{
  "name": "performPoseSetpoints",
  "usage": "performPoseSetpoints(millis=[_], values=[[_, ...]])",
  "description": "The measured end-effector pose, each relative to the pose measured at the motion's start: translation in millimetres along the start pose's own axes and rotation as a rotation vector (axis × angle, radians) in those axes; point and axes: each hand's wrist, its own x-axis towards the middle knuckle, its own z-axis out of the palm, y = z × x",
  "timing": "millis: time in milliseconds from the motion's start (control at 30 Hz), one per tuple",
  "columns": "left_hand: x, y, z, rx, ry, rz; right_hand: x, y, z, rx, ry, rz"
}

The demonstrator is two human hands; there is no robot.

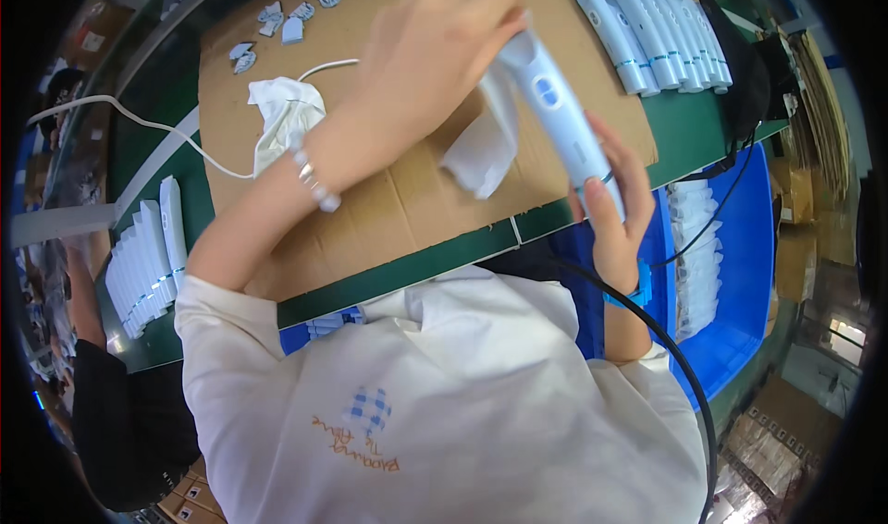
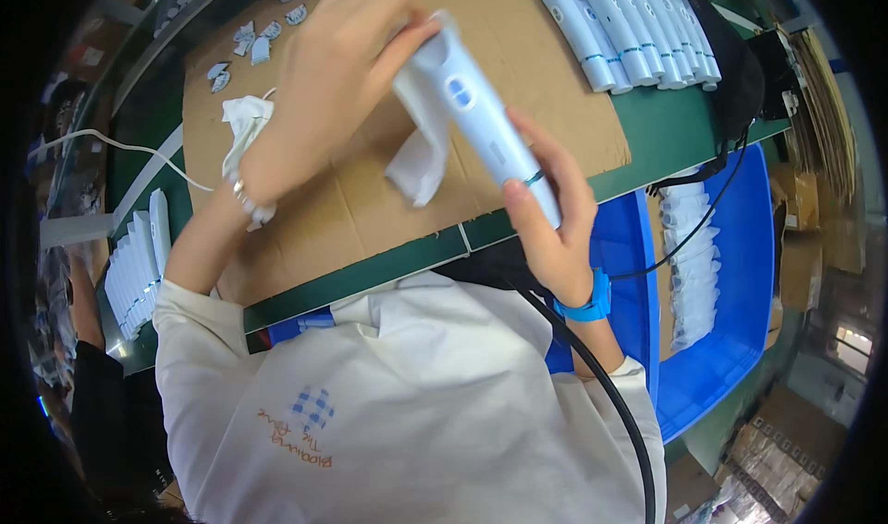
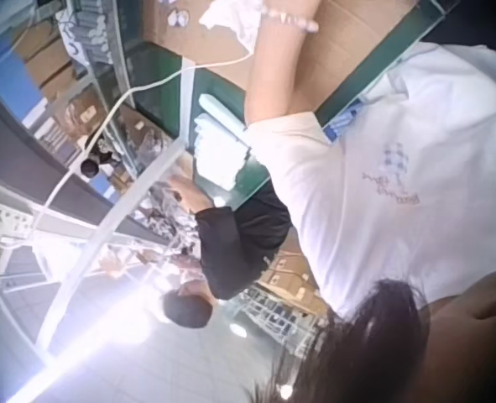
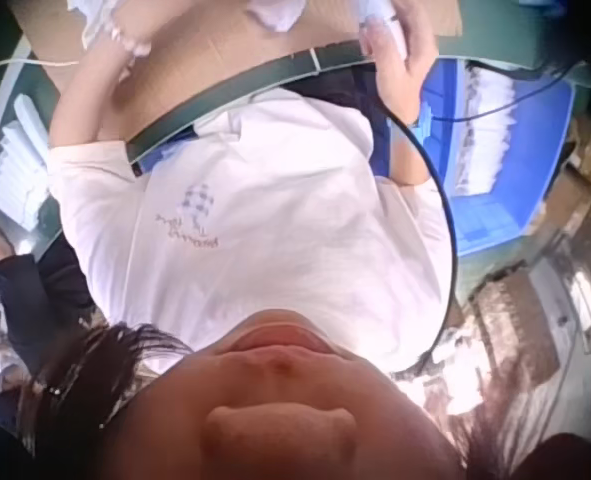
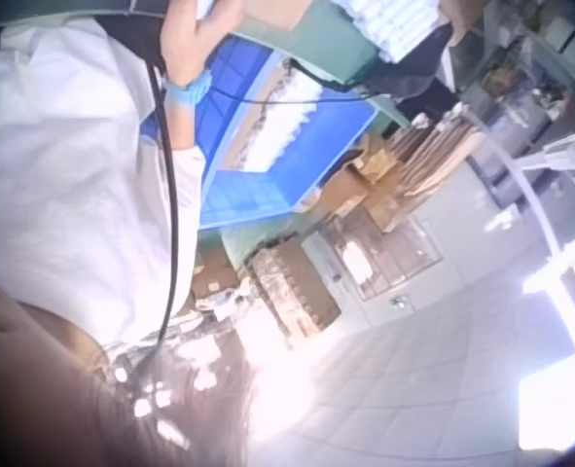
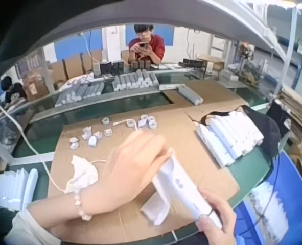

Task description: Wiping hair clippers with a cloth and putting them into individual plastic bags on a production line.

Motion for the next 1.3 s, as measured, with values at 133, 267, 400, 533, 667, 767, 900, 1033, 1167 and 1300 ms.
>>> performPoseSetpoints(millis=[133,267,400,533,667,767,900,1033,1167,1300], values=[[45,26,6,-0.221,0.016,-0.129,13,-14,-1,0.018,0.128,-0.088],[44,42,36,-0.534,0.064,-0.222,1,-4,-6,-0.039,0.280,-0.183],[31,50,44,-0.733,-0.151,-0.345,-19,5,-17,-0.024,0.319,-0.065],[9,52,60,-1.074,-0.206,-0.475,-41,22,-25,-0.069,0.282,0.023],[-10,60,75,-1.324,-0.258,-0.603,-51,18,-11,-0.018,0.357,0.099],[-18,73,75,-1.217,-0.266,-0.534,-49,10,0,0.039,0.436,0.115],[-18,77,73,-1.318,-0.176,-0.568,-44,5,2,0.023,0.428,0.112],[-22,74,64,-1.092,-0.107,-0.525,-44,8,2,0.000,0.427,0.088],[-27,71,63,-1.116,-0.081,-0.637,-46,6,9,-0.074,0.460,0.104],[-32,73,60,-1.280,-0.046,-0.842,-50,13,5,-0.208,0.373,-0.005]])
